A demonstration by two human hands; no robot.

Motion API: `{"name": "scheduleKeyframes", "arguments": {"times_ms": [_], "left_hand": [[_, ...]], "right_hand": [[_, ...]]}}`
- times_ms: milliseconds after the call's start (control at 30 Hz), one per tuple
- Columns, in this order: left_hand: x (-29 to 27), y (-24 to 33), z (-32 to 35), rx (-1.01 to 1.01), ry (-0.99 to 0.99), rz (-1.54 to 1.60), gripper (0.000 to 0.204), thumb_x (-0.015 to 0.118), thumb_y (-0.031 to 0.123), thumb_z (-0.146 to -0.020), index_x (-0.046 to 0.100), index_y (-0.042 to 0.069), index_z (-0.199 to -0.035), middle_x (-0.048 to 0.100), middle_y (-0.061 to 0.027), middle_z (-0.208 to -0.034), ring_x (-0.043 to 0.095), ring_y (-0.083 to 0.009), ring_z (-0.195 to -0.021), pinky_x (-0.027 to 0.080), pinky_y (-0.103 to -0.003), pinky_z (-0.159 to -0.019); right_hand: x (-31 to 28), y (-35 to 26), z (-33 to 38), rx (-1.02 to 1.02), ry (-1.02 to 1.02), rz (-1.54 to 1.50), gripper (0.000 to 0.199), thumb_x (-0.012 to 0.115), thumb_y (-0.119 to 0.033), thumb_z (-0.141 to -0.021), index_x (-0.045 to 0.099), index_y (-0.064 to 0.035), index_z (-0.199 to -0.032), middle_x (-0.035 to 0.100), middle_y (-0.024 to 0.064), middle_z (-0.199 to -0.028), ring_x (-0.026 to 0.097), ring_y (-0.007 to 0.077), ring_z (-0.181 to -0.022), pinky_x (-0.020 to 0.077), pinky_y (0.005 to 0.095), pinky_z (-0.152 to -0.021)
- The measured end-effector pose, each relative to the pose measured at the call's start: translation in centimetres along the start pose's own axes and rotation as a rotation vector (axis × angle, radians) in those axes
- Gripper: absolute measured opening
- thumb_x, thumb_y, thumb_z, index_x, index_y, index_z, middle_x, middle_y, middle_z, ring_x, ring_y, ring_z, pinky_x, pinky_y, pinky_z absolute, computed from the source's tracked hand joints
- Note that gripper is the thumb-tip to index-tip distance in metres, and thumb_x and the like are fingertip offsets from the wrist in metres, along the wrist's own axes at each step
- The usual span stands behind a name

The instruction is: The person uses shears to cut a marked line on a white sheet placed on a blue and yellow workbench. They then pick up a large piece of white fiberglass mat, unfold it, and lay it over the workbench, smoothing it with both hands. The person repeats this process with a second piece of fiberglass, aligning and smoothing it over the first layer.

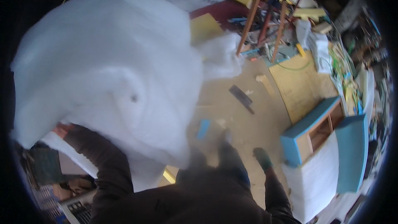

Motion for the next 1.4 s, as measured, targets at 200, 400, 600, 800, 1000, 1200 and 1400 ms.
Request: {"name": "scheduleKeyframes", "arguments": {"times_ms": [200,400,600,800,1000,1200,1400], "left_hand": [[11.7,-4.8,-7.5,-0.067,-0.366,-0.265,0.045,0.062,0.037,-0.101,0.068,-0.003,-0.122,0.072,-0.0164,-0.12,0.069,-0.0311,-0.109,0.055,-0.045,-0.099],[24.0,-6.2,-17.5,0.096,-0.607,-0.365,0.045,0.062,0.036,-0.101,0.068,-0.004,-0.121,0.072,-0.0178,-0.12,0.069,-0.0321,-0.109,0.055,-0.045,-0.098],[26.2,-9.0,-25.7,0.278,-0.613,-0.384,0.045,0.062,0.034,-0.101,0.069,-0.006,-0.121,0.073,-0.0191,-0.119,0.069,-0.0331,-0.108,0.055,-0.045,-0.098],[18.2,-22.3,-25.5,0.252,-0.569,-0.399,0.046,0.062,0.033,-0.1,0.069,-0.007,-0.121,0.073,-0.0204,-0.119,0.069,-0.0341,-0.108,0.055,-0.045,-0.098],[11.0,-34.7,-21.7,0.019,-0.54,-0.627,0.046,0.063,0.032,-0.1,0.07,-0.009,-0.12,0.073,-0.0217,-0.119,0.069,-0.0351,-0.107,0.055,-0.046,-0.097],[11.4,-34.1,-16.4,-0.05,-0.537,-0.694,0.046,0.063,0.031,-0.1,0.07,-0.01,-0.12,0.074,-0.023,-0.119,0.069,-0.0362,-0.107,0.054,-0.046,-0.097],[18.1,-29.0,-1.4,0.108,-0.694,-0.55,0.044,0.064,0.028,-0.098,0.072,-0.012,-0.115,0.075,-0.0244,-0.114,0.069,-0.0373,-0.104,0.054,-0.046,-0.096]], "right_hand": [[6.6,-10.7,-0.2,0.181,0.14,-0.186,0.031,0.065,-0.025,-0.102,0.072,-0.0037,-0.123,0.074,0.0065,-0.106,0.072,0.0185,-0.099,0.0548,0.0335,-0.085],[9.7,-15.3,0.6,0.269,0.412,-0.23,0.044,0.069,-0.036,-0.101,0.071,-0.0006,-0.127,0.074,0.0069,-0.111,0.073,0.0184,-0.096,0.0529,0.0317,-0.081],[15.1,-17.1,3.5,0.184,0.495,-0.272,0.038,0.066,-0.032,-0.103,0.071,0.0005,-0.122,0.074,0.009,-0.104,0.069,0.0184,-0.093,0.0537,0.034,-0.084],[19.4,-10.4,8.3,0.142,0.809,-0.598,0.047,0.066,-0.035,-0.103,0.069,0.0025,-0.131,0.075,0.0109,-0.117,0.073,0.0203,-0.101,0.0565,0.0368,-0.092],[23.5,-4.5,13.7,0.371,0.755,-0.274,0.051,0.068,-0.039,-0.1,0.07,0.0022,-0.129,0.075,0.0113,-0.117,0.075,0.0208,-0.099,0.0573,0.0369,-0.088],[27.4,6.0,16.0,0.066,0.939,-0.713,0.05,0.07,-0.04,-0.1,0.07,0.0017,-0.128,0.075,0.0111,-0.115,0.075,0.021,-0.097,0.0578,0.037,-0.087],[29.0,16.6,23.6,-0.022,1.121,-0.919,0.052,0.068,-0.044,-0.1,0.069,-0.0026,-0.131,0.074,0.0099,-0.117,0.075,0.0213,-0.098,0.0561,0.037,-0.083]]}}
Point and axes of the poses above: each hand's wrist, its own z-axis away from the middle knuckle, its own x-axis out of the palm, y = z × x, the point moved 3 cm from there along -z, towards the middle knuckle
